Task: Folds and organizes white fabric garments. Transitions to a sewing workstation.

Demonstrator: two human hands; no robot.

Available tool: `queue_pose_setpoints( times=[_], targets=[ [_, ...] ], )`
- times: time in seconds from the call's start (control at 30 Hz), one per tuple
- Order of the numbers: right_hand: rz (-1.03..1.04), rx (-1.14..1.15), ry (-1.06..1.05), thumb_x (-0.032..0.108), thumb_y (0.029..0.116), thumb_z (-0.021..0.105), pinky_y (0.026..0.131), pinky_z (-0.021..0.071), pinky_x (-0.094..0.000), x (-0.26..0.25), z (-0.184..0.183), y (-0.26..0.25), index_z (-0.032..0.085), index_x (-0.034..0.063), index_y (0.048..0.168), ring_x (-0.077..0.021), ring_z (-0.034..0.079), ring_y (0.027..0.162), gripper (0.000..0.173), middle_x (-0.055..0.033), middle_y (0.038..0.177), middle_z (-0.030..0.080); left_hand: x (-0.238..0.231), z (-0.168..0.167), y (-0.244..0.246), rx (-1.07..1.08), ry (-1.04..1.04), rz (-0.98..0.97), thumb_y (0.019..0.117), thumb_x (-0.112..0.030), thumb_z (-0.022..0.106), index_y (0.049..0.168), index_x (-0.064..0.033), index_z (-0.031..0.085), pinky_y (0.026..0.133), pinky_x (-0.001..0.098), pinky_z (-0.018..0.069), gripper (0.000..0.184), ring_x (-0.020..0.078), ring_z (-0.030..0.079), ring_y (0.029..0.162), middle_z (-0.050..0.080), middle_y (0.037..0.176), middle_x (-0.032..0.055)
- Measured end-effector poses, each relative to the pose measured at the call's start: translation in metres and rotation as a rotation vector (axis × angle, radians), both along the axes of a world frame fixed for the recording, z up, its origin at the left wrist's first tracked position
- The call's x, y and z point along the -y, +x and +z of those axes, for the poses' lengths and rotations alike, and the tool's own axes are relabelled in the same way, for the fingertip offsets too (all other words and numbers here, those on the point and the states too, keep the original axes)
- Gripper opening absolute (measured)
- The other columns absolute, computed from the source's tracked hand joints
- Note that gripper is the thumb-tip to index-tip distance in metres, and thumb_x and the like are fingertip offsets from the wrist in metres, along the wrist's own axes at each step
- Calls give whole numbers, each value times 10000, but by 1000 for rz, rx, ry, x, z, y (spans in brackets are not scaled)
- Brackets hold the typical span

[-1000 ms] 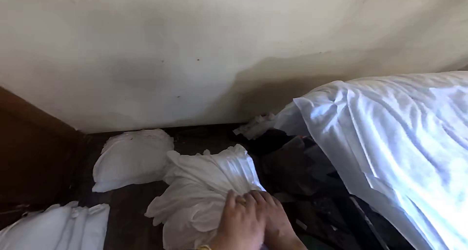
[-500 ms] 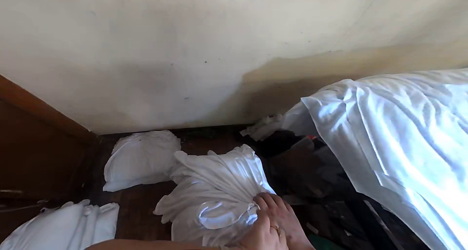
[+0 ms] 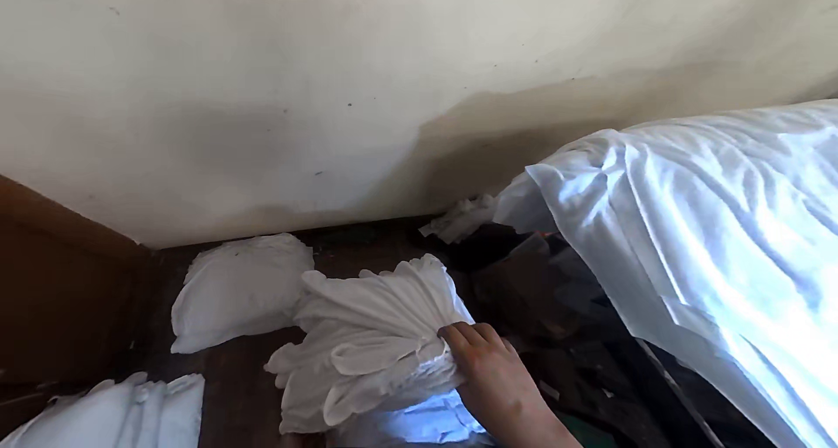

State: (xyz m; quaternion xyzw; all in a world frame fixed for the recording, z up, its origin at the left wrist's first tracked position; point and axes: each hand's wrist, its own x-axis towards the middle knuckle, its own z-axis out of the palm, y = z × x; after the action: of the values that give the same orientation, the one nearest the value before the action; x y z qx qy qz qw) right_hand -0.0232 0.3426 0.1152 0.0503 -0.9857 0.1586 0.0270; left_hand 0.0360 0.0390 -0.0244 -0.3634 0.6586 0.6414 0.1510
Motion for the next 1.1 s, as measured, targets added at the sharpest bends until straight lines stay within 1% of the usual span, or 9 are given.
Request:
queue_pose_setpoints(
  times=[0.07, 0.17, 0.23, 0.33, 0.47, 0.63, 0.77, 0.93, 1.1],
  targets=[
    [-15, -3, 4, -50, 600, 834, 726, 570, -594, -1, -5, 4, 739, 93, 1070, -423, 681, 1035, 500, -123, 1043, 735, 19, -21, -5, 91, 363, 445, 1112, -378, 173, 1378, -36, 431, 853, 439, 542, 504, 215, 607, 1037, 587, 1217, 144],
    [-37, 64, -6, -35, 613, 837, 759, 566, -607, -5, -10, 7, 734, 87, 1092, -438, 672, 1053, 505, -136, 1067, 730, 23, -28, -25, 86, 328, 380, 1060, -631, 89, 1514, -69, 373, 966, 552, 493, 777, 285, 559, 1213, 528, 1416, 195],
    [-48, 159, -20, -21, 655, 826, 803, 557, -622, -9, -12, 11, 723, 80, 1140, -455, 648, 1114, 507, -154, 1133, 719, 11, -19, -44, 42, 99, 159, 1132, -382, 201, 1385, 12, 496, 938, 440, 527, 553, 228, 610, 1104, 617, 1261, 186],
    [-66, 247, -50, -14, 715, 799, 838, 538, -651, -12, -13, 17, 714, 64, 1176, -485, 617, 1167, 476, -186, 1188, 701, 17, -9, -77, 78, -351, -164, 1085, -168, 478, 1301, 99, 594, 1059, 497, 473, 363, 347, 613, 1213, 639, 1283, 273],
    [-82, 272, -107, 18, 760, 788, 882, 520, -665, -13, -18, 27, 704, 30, 1194, -510, 595, 1197, 442, -223, 1219, 685, 23, 32, -140, -88, -541, -101, 923, -6, 667, 1483, 92, 392, 1076, 575, 440, 632, 435, 536, 1296, 520, 1404, 338],
    [-135, 301, -157, 25, 769, 788, 933, 499, -681, -21, -22, 32, 682, 4, 1246, -531, 564, 1239, 489, -252, 1280, 656, -7, 121, -173, -376, -875, -1012, 872, -33, 697, 1355, 12, 619, 1122, 549, 431, 491, 385, 578, 1292, 647, 1318, 230],
    [-118, 335, -161, 27, 779, 779, 974, 490, -663, -31, -20, 33, 662, -14, 1275, -530, 556, 1250, 511, -258, 1298, 647, -28, 121, -162, -453, -895, -1581, 920, -84, 661, 1230, -110, 706, 1081, 589, 426, 314, 387, 607, 1224, 711, 1216, 144],
    [-88, 351, -122, -10, 781, 755, 997, 484, -648, -31, -16, 35, 650, -7, 1298, -517, 545, 1274, 528, -250, 1315, 642, -21, 116, -149, -413, -915, -1573, 933, -98, 641, 1254, -88, 695, 1086, 577, 419, 325, 377, 611, 1231, 703, 1253, 143],
    [-73, 276, -178, -24, 798, 741, 1022, 473, -633, -38, 34, 33, 649, -2, 1299, -496, 563, 1255, 511, -235, 1309, 652, -6, 174, -140, -514, -835, -1444, 881, -44, 699, 1164, -41, 745, 1092, 583, 425, 287, 393, 652, 1158, 735, 1145, 186]
  ],
)
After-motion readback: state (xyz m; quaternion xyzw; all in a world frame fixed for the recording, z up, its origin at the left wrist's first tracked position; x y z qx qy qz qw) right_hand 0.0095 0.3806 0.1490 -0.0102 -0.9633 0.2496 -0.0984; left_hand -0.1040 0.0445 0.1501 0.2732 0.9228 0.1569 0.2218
